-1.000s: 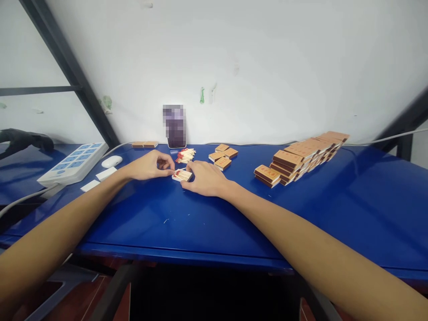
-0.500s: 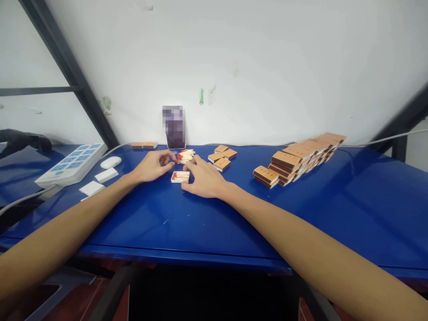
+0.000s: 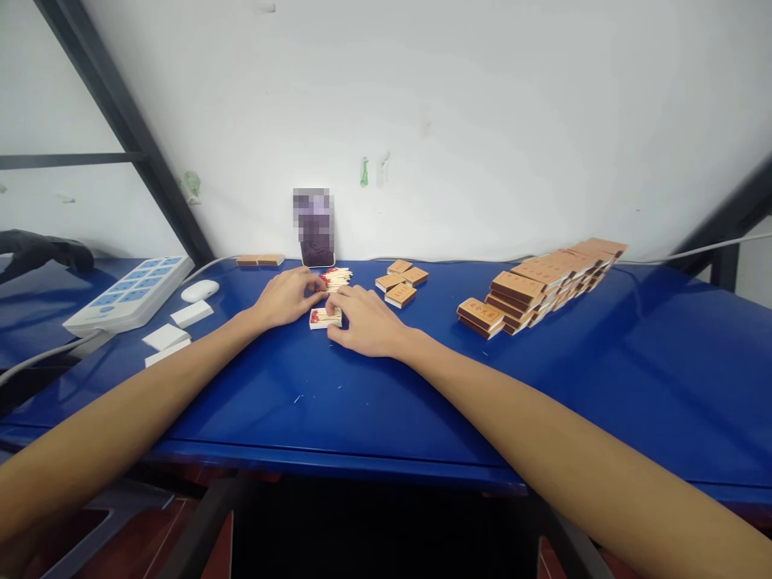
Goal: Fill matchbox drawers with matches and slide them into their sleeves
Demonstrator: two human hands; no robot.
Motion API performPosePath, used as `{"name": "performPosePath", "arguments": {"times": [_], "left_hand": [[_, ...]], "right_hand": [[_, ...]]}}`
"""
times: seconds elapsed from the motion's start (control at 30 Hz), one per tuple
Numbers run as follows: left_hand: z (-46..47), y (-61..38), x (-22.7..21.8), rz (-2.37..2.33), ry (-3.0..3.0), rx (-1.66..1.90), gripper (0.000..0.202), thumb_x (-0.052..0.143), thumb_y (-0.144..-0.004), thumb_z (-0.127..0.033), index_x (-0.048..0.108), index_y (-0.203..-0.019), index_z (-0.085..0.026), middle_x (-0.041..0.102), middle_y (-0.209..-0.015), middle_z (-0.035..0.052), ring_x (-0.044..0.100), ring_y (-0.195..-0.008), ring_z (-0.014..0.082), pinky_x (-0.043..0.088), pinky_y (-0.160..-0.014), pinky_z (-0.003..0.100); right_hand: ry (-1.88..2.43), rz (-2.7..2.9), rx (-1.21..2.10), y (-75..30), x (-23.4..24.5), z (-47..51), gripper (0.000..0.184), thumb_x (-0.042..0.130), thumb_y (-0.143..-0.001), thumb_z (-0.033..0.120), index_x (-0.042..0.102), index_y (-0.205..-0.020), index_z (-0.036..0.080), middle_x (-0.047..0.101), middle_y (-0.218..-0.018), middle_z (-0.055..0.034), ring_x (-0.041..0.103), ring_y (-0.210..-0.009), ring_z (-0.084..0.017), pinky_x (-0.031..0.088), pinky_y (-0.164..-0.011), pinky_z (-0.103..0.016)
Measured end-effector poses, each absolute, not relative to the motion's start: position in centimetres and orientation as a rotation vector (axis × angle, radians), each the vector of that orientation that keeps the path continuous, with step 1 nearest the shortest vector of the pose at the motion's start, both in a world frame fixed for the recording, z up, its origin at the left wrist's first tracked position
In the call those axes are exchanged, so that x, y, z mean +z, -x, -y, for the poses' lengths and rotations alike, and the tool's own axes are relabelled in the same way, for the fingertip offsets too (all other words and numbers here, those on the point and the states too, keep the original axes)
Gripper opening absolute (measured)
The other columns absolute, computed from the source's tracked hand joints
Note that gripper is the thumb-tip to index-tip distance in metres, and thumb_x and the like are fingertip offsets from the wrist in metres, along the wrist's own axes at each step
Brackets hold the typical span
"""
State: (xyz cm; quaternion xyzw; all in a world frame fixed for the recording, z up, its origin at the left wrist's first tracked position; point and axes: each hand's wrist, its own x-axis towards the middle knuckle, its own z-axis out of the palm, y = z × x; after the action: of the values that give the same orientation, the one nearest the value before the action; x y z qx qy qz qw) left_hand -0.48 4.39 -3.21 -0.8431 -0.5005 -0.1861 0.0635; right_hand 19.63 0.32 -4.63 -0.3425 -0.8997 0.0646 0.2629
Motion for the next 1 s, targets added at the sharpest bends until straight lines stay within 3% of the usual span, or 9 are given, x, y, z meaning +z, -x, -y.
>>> {"name": "performPosePath", "arguments": {"times": [0.33,0.53,0.73,1.0], "left_hand": [[-4.7,1.0,-2.9,1.468,2.694,-0.43,0.019,0.046,-0.089,-0.029,0.061,-0.084,-0.019,0.063,-0.081,0.0047,0.057,-0.073,0.0186,0.039,-0.064,0.029],[-4.8,1.7,-2.8,1.35,2.774,-0.249,0.021,0.038,-0.093,-0.026,0.055,-0.085,-0.017,0.062,-0.09,0.0089,0.057,-0.084,0.0211,0.042,-0.074,0.033],[-4.1,2.3,-1.9,1.357,2.757,-0.165,0.02,0.034,-0.093,-0.021,0.05,-0.083,-0.017,0.058,-0.089,0.0105,0.053,-0.082,0.0218,0.042,-0.077,0.035],[-1.9,1.4,-0.5,1.257,2.918,-0.333,0.024,0.033,-0.095,-0.029,0.052,-0.087,-0.017,0.058,-0.09,0.0089,0.053,-0.083,0.0197,0.042,-0.078,0.034]], "right_hand": [[0.945,2.423,0.16,-19.7,-4.6,-0.2,0.012,0.061,-0.079,0.027,0.059,-0.089,0.02,0.063,-0.094,-0.0044,0.052,-0.093,-0.022,0.037,-0.081,-0.033],[0.848,2.409,0.147,-19.7,-4.9,-0.5,0.011,0.058,-0.082,0.021,0.062,-0.093,0.02,0.063,-0.1,-0.0053,0.053,-0.097,-0.022,0.038,-0.084,-0.035],[0.92,2.398,0.158,-19.8,-4.7,-0.4,0.02,0.058,-0.082,0.023,0.056,-0.103,0.021,0.065,-0.1,-0.0049,0.057,-0.092,-0.022,0.04,-0.081,-0.036],[1.04,2.264,0.285,-19.8,-4.9,-0.7,0.04,0.064,-0.078,0.029,0.044,-0.112,0.023,0.066,-0.1,-0.0044,0.061,-0.09,-0.022,0.044,-0.075,-0.033]]}}
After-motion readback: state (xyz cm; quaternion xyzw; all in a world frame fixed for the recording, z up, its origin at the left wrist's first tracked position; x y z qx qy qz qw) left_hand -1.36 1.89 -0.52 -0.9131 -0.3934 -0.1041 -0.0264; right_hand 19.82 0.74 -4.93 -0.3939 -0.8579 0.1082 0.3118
